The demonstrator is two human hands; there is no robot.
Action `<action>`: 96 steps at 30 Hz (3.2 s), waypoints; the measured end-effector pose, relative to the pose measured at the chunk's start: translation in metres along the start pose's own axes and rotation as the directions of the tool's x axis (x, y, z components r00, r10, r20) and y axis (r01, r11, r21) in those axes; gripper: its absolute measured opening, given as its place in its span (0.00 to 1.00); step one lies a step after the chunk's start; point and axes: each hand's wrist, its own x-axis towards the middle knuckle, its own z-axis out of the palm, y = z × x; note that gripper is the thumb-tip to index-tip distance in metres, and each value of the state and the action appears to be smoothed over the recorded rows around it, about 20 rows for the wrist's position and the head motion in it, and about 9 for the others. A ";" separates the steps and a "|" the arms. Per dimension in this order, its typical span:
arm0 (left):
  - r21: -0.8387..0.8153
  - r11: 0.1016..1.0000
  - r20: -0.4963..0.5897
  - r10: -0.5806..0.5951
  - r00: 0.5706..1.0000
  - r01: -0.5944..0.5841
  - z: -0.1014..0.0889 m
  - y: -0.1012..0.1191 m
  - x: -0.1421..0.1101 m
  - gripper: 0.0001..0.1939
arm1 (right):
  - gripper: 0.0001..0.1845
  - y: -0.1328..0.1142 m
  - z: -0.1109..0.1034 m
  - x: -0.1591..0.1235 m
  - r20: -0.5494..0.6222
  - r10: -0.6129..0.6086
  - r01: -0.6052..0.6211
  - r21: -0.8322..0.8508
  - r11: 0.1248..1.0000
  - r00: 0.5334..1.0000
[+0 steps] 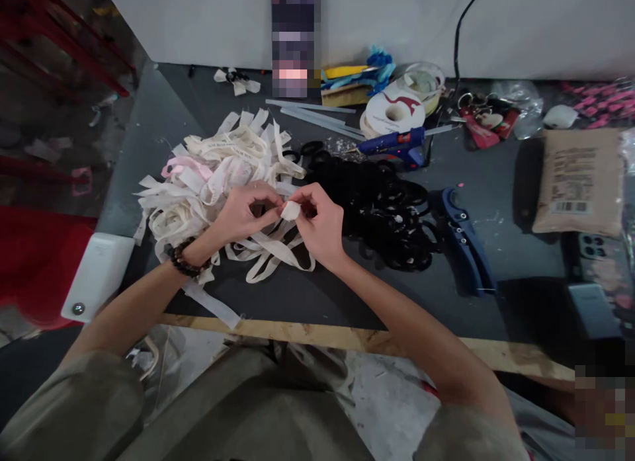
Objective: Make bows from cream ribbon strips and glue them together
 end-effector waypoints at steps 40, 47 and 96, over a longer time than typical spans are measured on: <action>-0.194 0.966 -0.034 -0.182 0.983 0.172 0.004 -0.004 0.004 0.16 | 0.16 0.008 -0.002 0.001 -0.053 -0.160 0.153 -0.110 0.982 0.986; -0.204 0.970 0.018 -0.135 0.991 0.135 0.000 0.005 0.004 0.12 | 0.15 0.004 0.001 -0.001 -0.013 -0.004 0.004 0.017 1.000 1.000; -0.067 0.997 0.026 -0.027 0.999 0.029 -0.004 -0.002 0.008 0.37 | 0.26 0.002 -0.004 0.002 0.152 -0.017 0.015 0.013 1.000 0.988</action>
